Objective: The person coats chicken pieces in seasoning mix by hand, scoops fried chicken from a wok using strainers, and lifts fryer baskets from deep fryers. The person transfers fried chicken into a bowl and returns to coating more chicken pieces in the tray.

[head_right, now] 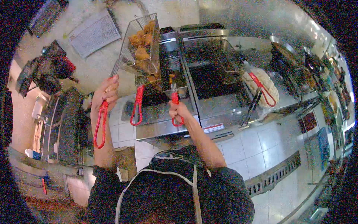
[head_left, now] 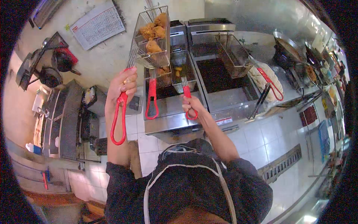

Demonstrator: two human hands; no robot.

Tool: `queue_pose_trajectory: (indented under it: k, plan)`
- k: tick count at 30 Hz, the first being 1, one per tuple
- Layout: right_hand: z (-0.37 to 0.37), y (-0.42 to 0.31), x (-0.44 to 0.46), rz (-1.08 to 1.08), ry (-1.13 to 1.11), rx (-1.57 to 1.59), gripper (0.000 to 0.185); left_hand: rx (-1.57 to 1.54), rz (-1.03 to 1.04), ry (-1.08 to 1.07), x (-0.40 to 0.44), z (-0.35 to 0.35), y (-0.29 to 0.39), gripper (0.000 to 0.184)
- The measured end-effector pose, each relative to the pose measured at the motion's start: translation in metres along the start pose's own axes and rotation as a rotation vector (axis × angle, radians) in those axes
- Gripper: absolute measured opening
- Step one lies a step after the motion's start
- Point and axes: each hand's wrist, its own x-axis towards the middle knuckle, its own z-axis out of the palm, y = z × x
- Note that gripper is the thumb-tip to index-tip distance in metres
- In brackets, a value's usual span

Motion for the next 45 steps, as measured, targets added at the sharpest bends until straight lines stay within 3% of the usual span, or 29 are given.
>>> queue_pose_trajectory:
  k: [4, 6, 14, 16, 17, 18, 20, 22, 23, 24, 25, 27, 32, 34, 36, 38, 43, 45]
  plan:
    - [-0.012, 0.012, 0.022, 0.04, 0.04, 0.019, 0.011, 0.026, 0.002, -0.049, 0.002, -0.02, 0.006, 0.01]
    - [-0.02, 0.029, 0.021, 0.114, 0.067, 0.058, 0.023, 0.033, 0.0, -0.01, -0.001, -0.025, 0.006, 0.01]
    - [-0.025, 0.049, 0.002, 0.172, 0.241, -0.058, 0.024, 0.114, 0.004, 0.0, 0.009, -0.031, 0.007, 0.013]
    - [-0.03, 0.04, -0.003, 0.149, 0.329, -0.473, 0.027, 0.085, -0.034, 0.009, 0.017, -0.031, 0.004, 0.015]
    - [-0.033, 0.04, -0.009, 0.043, 0.498, -0.689, 0.028, 0.085, -0.035, -0.002, 0.02, -0.029, 0.002, 0.015]
    - [-0.032, 0.037, -0.017, 0.035, 0.505, -0.692, 0.028, 0.092, -0.035, 0.008, 0.022, -0.027, -0.001, 0.016]
    - [-0.015, 0.02, -0.037, -0.439, 0.699, -1.002, 0.029, 0.102, -0.03, 0.007, 0.028, -0.022, -0.009, 0.018]
    - [0.084, -0.017, -0.066, -0.318, 0.487, -0.584, 0.028, 0.162, -0.013, 0.037, 0.037, -0.019, -0.02, 0.02]
    - [0.117, -0.021, -0.075, -0.41, 0.267, -0.505, 0.028, 0.18, 0.003, 0.038, 0.041, -0.02, -0.027, 0.02]
    - [0.156, -0.033, -0.083, -0.188, 0.191, -0.388, 0.029, 0.186, -0.005, 0.013, 0.043, -0.018, -0.032, 0.02]
    - [0.176, -0.035, -0.089, -0.101, -0.02, -0.303, 0.032, 0.238, 0.015, 0.039, 0.044, -0.016, -0.038, 0.021]
    - [0.201, -0.024, -0.083, 0.045, -0.239, -0.2, 0.032, 0.279, 0.044, 0.073, 0.044, -0.013, -0.044, 0.023]
    - [0.223, -0.033, -0.074, 0.107, -0.11, -0.109, 0.033, 0.283, 0.092, 0.096, 0.049, -0.012, -0.06, 0.023]
    - [0.208, -0.018, -0.057, -0.186, 0.051, -0.509, 0.035, 0.282, 0.146, 0.154, 0.051, -0.006, -0.067, 0.023]
    - [0.209, -0.02, -0.057, -0.259, 0.103, -0.576, 0.034, 0.338, 0.182, 0.201, 0.055, -0.004, -0.073, 0.022]
    - [0.222, -0.033, -0.066, 0.241, 0.001, -0.123, 0.022, 0.209, 0.17, 0.095, 0.056, -0.004, -0.078, 0.018]
    - [0.221, -0.031, -0.057, 0.164, 0.014, -0.125, 0.015, 0.285, 0.168, 0.051, 0.061, -0.003, -0.074, 0.013]
    - [0.218, -0.029, -0.054, 0.149, -0.181, 0.168, 0.008, 0.472, 0.213, -0.078, 0.072, -0.012, -0.068, 0.018]
